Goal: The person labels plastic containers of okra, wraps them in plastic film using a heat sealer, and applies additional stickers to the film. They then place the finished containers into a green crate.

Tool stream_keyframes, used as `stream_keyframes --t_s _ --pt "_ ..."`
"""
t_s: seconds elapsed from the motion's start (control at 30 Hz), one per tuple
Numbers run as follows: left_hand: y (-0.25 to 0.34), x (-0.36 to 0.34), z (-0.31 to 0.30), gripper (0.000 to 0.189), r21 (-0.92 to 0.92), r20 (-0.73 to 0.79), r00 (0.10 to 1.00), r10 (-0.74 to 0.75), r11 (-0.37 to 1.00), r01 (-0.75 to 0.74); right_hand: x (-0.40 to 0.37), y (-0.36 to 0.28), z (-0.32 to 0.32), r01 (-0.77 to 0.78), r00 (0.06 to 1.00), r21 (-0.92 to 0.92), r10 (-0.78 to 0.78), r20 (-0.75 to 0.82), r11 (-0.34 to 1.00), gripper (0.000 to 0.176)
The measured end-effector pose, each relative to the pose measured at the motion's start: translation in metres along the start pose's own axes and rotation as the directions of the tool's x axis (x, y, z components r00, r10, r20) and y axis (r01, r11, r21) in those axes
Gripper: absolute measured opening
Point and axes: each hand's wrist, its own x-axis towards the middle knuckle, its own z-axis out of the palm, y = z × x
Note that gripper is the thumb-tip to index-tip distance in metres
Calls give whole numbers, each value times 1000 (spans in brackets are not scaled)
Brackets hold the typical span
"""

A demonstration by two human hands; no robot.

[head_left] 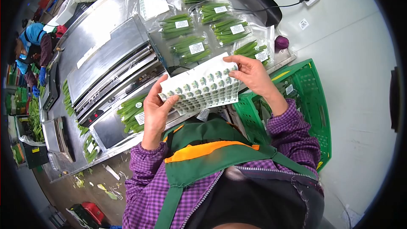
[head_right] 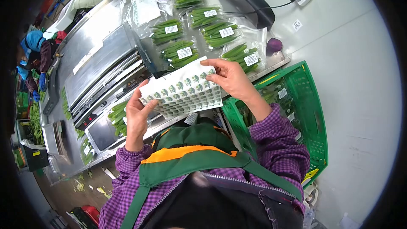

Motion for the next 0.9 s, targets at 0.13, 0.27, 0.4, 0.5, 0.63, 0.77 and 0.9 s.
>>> stream_keyframes --t_s 0.13,0.27,0.4,0.5,0.63,0.77,0.9 --pt "-13 3 -13 50 194 4 1000 -2 981 1 1 -1 -6 -12 998 -73 16 66 997 29" --pt "11 0 1 58 291 -71 995 63 956 -40 2 3 -13 -53 995 -81 60 82 995 27" --pt "7 2 -2 59 396 96 971 220 887 -240 9 -5 -14 -96 988 -132 111 111 987 28" --pt "14 1 5 46 364 -4 998 59 930 -54 11 -7 -11 -110 978 -68 120 173 992 27" --pt "5 -1 -5 27 280 -48 999 -22 959 34 9 -6 -8 -125 970 -29 129 206 992 24" --pt "0 -2 -16 12 426 -70 997 11 905 20 9 4 -11 -148 954 -140 179 239 979 19" --pt "2 -4 -19 13 457 -98 987 -130 875 161 9 7 -11 -185 938 -164 224 266 969 15"
